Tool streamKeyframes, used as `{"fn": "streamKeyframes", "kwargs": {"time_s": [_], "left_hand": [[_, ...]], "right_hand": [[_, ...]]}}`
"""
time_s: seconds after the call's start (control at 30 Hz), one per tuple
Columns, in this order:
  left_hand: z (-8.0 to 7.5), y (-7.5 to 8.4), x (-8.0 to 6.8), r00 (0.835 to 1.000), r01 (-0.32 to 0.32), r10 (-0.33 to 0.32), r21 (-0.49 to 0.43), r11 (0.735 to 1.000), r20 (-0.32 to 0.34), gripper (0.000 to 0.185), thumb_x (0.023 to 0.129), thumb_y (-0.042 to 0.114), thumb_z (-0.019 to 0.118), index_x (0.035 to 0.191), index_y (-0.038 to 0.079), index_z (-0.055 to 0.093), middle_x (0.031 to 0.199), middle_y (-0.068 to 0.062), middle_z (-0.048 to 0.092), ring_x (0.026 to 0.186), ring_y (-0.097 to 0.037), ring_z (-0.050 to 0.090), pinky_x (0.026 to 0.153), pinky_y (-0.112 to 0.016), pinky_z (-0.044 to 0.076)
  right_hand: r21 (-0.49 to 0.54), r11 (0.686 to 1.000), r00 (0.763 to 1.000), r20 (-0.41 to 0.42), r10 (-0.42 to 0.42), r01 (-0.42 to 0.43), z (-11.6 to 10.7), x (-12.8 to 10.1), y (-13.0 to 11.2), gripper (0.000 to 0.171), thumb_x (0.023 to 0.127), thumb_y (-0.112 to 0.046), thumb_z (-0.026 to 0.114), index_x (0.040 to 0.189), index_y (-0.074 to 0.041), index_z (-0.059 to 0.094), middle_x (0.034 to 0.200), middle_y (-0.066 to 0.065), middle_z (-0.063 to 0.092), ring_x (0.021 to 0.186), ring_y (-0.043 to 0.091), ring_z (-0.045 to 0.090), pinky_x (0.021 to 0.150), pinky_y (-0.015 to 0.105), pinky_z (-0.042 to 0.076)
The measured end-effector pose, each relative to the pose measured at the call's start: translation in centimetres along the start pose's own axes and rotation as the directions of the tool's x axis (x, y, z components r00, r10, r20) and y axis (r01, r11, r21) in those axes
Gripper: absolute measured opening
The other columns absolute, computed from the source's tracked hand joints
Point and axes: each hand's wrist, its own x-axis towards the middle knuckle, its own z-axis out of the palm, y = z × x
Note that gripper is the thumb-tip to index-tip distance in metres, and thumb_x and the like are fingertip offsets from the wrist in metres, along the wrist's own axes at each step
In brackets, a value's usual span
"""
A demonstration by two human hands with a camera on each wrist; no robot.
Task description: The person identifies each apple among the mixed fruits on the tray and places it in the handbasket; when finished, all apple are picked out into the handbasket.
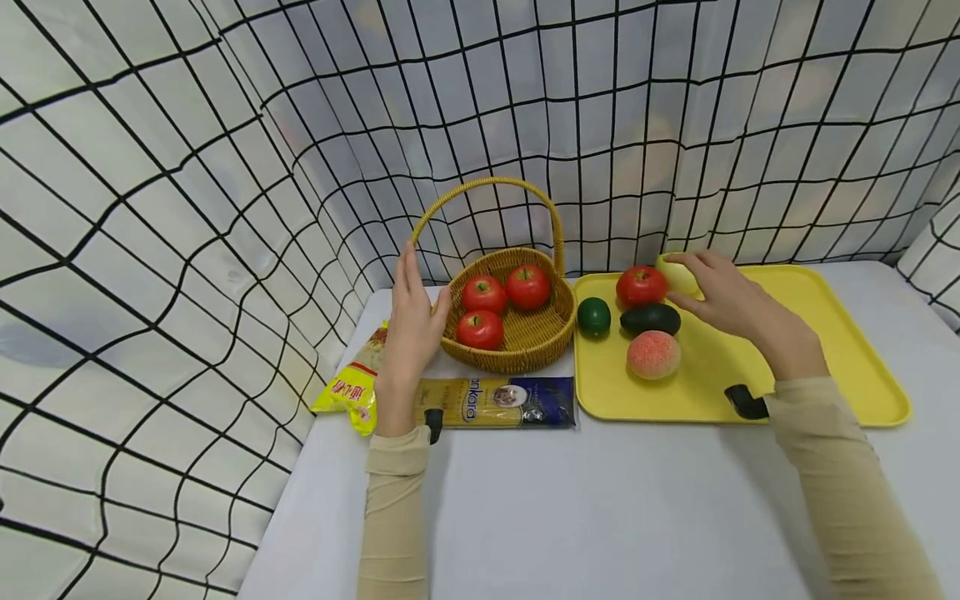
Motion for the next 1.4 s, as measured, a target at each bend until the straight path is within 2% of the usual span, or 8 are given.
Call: {"fn": "streamKeyframes", "kwargs": {"time_s": [0.13, 0.3, 0.47, 0.7, 0.87, 1.03, 1.2, 1.4], "left_hand": [[-0.3, 0.1, 0.1, 1.0, 0.003, -0.003, -0.009, 1.0, -0.007, 0.084, 0.108, 0.032, 0.051, 0.166, 0.023, -0.01, 0.175, -0.012, 0.001, 0.161, -0.033, 0.013, 0.128, -0.054, 0.027], [-0.5, 0.1, 0.1, 1.0, 0.008, -0.007, -0.016, 1.0, 0.005, 0.085, 0.107, 0.033, 0.051, 0.166, 0.024, -0.011, 0.175, -0.012, -0.001, 0.162, -0.034, 0.012, 0.128, -0.054, 0.027], [-0.3, 0.2, -0.1, 1.0, 0.008, -0.008, -0.005, 1.0, 0.024, 0.084, 0.108, 0.036, 0.049, 0.166, 0.026, -0.011, 0.175, -0.012, -0.001, 0.161, -0.035, 0.012, 0.125, -0.056, 0.031], [-0.3, 0.2, -0.3, 1.0, 0.016, -0.016, -0.003, 1.0, 0.023, 0.084, 0.108, 0.036, 0.049, 0.166, 0.024, -0.01, 0.175, -0.014, 0.001, 0.161, -0.035, 0.014, 0.125, -0.056, 0.032], [-0.5, 0.0, -0.3, 1.0, 0.016, -0.016, -0.009, 1.0, 0.021, 0.083, 0.108, 0.037, 0.049, 0.166, 0.025, -0.01, 0.175, -0.013, 0.001, 0.161, -0.035, 0.014, 0.124, -0.057, 0.033], [-0.4, 0.1, -0.2, 1.0, 0.02, -0.019, -0.014, 1.0, 0.022, 0.084, 0.108, 0.035, 0.05, 0.166, 0.025, -0.009, 0.175, -0.011, 0.001, 0.161, -0.034, 0.013, 0.123, -0.057, 0.034], [-0.3, 0.2, -0.2, 0.999, 0.022, -0.021, -0.003, 1.0, 0.028, 0.084, 0.108, 0.037, 0.049, 0.166, 0.025, -0.011, 0.175, -0.012, 0.001, 0.161, -0.035, 0.014, 0.123, -0.057, 0.034], [-0.4, 0.1, -0.2, 1.0, 0.017, -0.017, -0.004, 1.0, 0.009, 0.084, 0.108, 0.034, 0.05, 0.166, 0.023, -0.01, 0.174, -0.015, 0.002, 0.16, -0.038, 0.015, 0.122, -0.059, 0.035]], "right_hand": [[-0.051, 0.998, 0.994, 0.101, -0.029, 0.034, -0.3, 3.9, 0.3, 0.061, 0.102, -0.029, 0.062, 0.152, -0.001, 0.04, 0.154, 0.038, 0.035, 0.14, 0.058, 0.034, 0.113, 0.076, 0.032], [-0.093, 0.995, 0.97, 0.242, -0.013, 0.037, 1.0, 7.4, 0.7, 0.064, 0.1, -0.032, 0.065, 0.149, 0.0, 0.04, 0.15, 0.042, 0.035, 0.138, 0.06, 0.035, 0.11, 0.075, 0.037], [-0.108, 0.994, 0.94, 0.339, 0.036, 0.0, 2.4, 9.1, 1.0, 0.07, 0.1, -0.037, 0.065, 0.155, -0.006, 0.034, 0.154, 0.041, 0.03, 0.14, 0.059, 0.033, 0.11, 0.075, 0.037], [-0.129, 0.99, 0.915, 0.39, 0.102, -0.055, 3.4, 10.4, 1.0, 0.077, 0.098, -0.043, 0.066, 0.158, -0.01, 0.03, 0.153, 0.037, 0.034, 0.136, 0.054, 0.04, 0.108, 0.073, 0.039], [-0.121, 0.992, 0.922, 0.377, 0.083, -0.04, 3.8, 11.0, 1.1, 0.075, 0.097, -0.041, 0.068, 0.155, -0.007, 0.035, 0.147, 0.037, 0.039, 0.129, 0.051, 0.047, 0.107, 0.069, 0.044], [-0.126, 0.992, 0.949, 0.308, 0.064, -0.026, 3.8, 10.8, 1.3, 0.072, 0.094, -0.04, 0.072, 0.15, -0.009, 0.041, 0.139, 0.035, 0.045, 0.12, 0.048, 0.052, 0.101, 0.064, 0.05], [-0.047, 0.999, 0.982, 0.188, 0.033, -0.025, 2.4, 9.5, 0.5, 0.073, 0.094, -0.039, 0.071, 0.151, -0.008, 0.039, 0.148, 0.037, 0.036, 0.124, 0.052, 0.048, 0.101, 0.067, 0.05], [0.055, 0.998, 0.996, 0.079, 0.034, -0.039, 0.4, 6.4, -1.1, 0.078, 0.095, -0.047, 0.069, 0.155, -0.01, 0.035, 0.148, 0.035, 0.037, 0.127, 0.052, 0.046, 0.102, 0.07, 0.047]]}}
